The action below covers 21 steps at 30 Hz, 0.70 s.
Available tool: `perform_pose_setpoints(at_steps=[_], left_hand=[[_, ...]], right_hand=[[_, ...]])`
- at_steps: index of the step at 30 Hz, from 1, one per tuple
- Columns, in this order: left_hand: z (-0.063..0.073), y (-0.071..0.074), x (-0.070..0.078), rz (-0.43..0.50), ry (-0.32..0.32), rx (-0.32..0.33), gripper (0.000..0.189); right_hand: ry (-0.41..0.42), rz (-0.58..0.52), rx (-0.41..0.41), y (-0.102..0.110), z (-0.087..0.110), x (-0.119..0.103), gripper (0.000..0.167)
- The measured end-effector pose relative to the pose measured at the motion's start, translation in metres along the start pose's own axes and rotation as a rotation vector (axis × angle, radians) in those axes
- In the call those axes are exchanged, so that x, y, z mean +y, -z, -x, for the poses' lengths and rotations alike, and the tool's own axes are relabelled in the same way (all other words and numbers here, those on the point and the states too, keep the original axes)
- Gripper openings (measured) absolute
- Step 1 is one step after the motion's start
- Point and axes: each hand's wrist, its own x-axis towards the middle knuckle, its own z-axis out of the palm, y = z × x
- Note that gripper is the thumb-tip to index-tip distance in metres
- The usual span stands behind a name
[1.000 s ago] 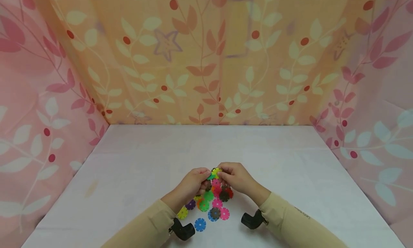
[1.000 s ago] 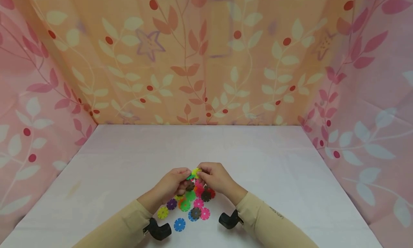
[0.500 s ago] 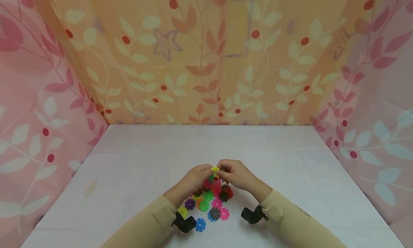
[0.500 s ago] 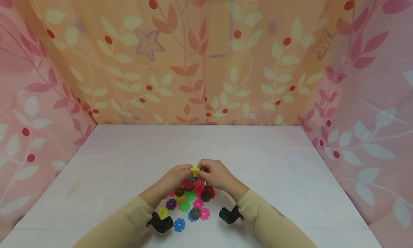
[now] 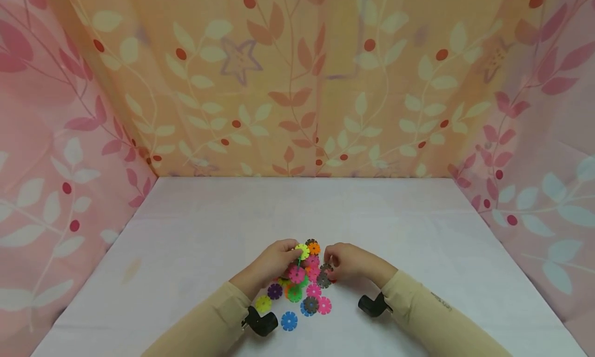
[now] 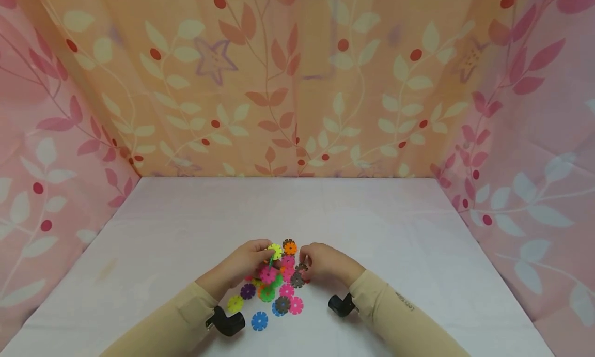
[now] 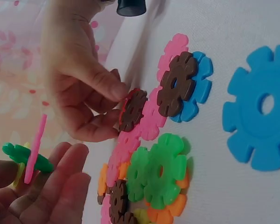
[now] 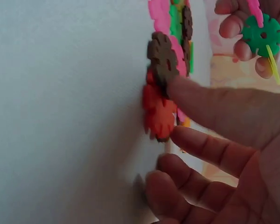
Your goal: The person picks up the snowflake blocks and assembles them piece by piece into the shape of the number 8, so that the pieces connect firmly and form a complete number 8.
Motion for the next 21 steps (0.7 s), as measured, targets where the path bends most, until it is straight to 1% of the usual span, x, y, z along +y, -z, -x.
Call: perform_pose_setpoints(at_steps=[4,6,11,14,15,17,18,21], left_hand=[[0.0,0.001,-0.001,0.009,0.005,-0.007,0.023],[0.001,0.001,-0.002,0.009,0.006,-0.012,0.022],[0.001,0.001,-0.005,-0.005,0.015,-0.017,0.019],[0.0,0.002,-0.005,0.005,0.027,-0.009,0.02],[0.0,0.002,-0.005,0.009,0.031,-0.001,0.021],[-0.001,0.002,-0.004,0.019,0.032,0.019,0.022],[-0.002,0.002,-0.004,0.028,0.04,0.028,0.022],[-0.003,0.002,-0.003,0.041,0.051,0.051,0.023]], right_hand=[[0.027,0.027,-0.006,-0.007,-0.002,0.001,0.03],[0.036,0.034,-0.006,-0.01,-0.003,-0.002,0.031],[0.107,0.05,-0.011,-0.014,-0.006,-0.006,0.02],[0.119,0.008,-0.006,-0.012,-0.006,-0.008,0.014],[0.111,-0.009,0.006,-0.01,-0.006,-0.008,0.012],[0.099,-0.043,0.061,-0.006,-0.005,-0.009,0.005],[0.096,-0.059,0.1,-0.004,-0.005,-0.009,0.003],[0.114,-0.072,0.24,0.002,-0.004,-0.011,0.005]])
